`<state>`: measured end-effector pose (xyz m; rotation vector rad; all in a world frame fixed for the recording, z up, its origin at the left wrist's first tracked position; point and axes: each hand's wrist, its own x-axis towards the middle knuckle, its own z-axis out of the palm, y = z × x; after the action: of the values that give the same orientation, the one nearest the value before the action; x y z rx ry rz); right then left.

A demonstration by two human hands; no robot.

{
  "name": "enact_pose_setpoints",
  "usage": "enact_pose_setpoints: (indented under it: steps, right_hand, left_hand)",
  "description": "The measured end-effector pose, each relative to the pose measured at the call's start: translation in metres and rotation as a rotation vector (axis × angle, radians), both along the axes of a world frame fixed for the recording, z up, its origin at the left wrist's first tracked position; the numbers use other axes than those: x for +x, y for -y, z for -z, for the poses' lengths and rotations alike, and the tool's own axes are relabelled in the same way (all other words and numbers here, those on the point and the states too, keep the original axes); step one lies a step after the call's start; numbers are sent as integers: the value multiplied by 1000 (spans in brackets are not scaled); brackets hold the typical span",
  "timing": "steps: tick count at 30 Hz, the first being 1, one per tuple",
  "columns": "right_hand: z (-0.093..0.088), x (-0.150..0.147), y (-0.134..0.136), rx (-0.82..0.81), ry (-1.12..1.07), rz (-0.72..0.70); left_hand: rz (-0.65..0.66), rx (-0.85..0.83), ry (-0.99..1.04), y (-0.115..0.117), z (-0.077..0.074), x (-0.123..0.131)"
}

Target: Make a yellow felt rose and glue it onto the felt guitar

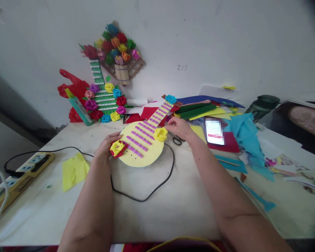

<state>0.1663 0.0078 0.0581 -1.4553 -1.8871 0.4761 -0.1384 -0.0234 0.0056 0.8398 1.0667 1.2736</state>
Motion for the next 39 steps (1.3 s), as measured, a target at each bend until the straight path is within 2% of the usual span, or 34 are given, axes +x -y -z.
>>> enact_pose_setpoints:
  steps: [3,8,13,19,25,39]
  right_hand:
    - [0,4,-1,-166,-79,-47]
    - [4,4,-1,-455,-357,-223]
    - [5,-1,-1,-608,-401,-238]
    - [5,-7,2,-636,-431,-241]
    - [13,-9,-2,-634,-446,-258]
    - [17,-15,-3,-607,-455,-212]
  left_hand:
    - [17,6,-11,1,0,0]
    - [15,15,-32,2,-1,1]
    - [18,7,-53,2,-1,1]
    - [39,37,-37,2,0,0]
    - [10,21,-36,3,-1,1]
    - [31,43,-36,1,1,-1]
